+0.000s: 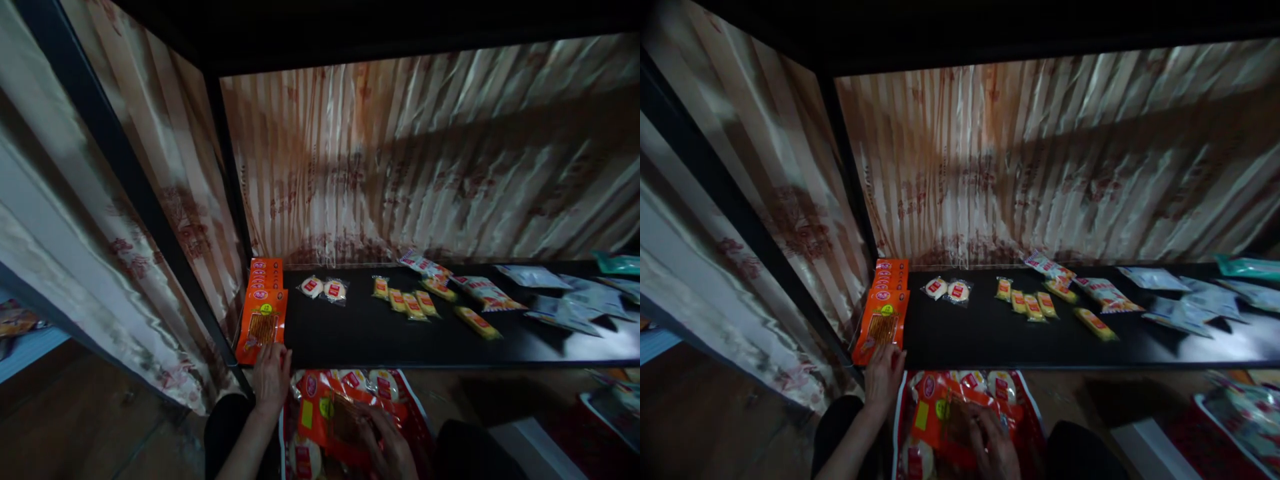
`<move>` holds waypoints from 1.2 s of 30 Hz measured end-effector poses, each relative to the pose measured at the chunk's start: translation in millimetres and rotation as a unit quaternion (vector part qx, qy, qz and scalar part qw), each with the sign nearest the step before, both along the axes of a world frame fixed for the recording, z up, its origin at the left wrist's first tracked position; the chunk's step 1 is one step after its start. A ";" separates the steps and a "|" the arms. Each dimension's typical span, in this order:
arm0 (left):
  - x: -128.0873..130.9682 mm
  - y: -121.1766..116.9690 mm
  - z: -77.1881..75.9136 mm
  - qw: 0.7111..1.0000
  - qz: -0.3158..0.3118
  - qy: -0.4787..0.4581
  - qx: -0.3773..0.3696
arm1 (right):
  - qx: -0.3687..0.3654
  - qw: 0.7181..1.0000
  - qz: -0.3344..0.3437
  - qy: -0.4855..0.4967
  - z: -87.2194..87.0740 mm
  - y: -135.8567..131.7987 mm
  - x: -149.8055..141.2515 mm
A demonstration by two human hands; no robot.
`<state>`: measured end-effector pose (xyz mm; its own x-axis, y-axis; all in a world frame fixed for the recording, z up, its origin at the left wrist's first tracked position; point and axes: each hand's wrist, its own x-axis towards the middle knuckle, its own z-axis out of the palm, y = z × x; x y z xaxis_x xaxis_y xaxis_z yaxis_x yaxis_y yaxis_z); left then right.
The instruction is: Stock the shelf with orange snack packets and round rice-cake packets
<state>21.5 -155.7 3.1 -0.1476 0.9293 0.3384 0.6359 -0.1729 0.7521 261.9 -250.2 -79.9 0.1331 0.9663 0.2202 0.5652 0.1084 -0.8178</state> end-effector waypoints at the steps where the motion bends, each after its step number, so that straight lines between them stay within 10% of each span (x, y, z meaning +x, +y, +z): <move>1: -2.0 14.8 5.5 1.000 0.014 -0.009 0.015 | 0.001 1.000 0.006 0.000 7.0 8.9 -2.1; 7: -14.2 93.7 20.5 0.994 0.072 0.020 0.083 | 0.009 1.000 0.025 0.010 54.7 71.9 -29.5; 14: -33.0 149.7 23.9 0.960 0.153 0.232 -0.038 | -0.013 0.991 0.091 0.096 90.6 155.5 -69.4; 27: -24.7 196.6 28.7 0.942 0.151 0.289 -0.086 | 0.010 0.984 0.071 0.162 64.9 327.2 -118.4; 36: -32.8 213.0 14.9 0.932 0.162 0.270 -0.180 | -0.032 0.996 0.084 -0.018 68.6 378.6 -140.6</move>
<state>-11.3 57.3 18.0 -0.3392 0.9331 0.1191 0.9132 0.2963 0.2797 121.3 128.4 -11.3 -0.0391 0.9866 0.1586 0.5729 0.1522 -0.8054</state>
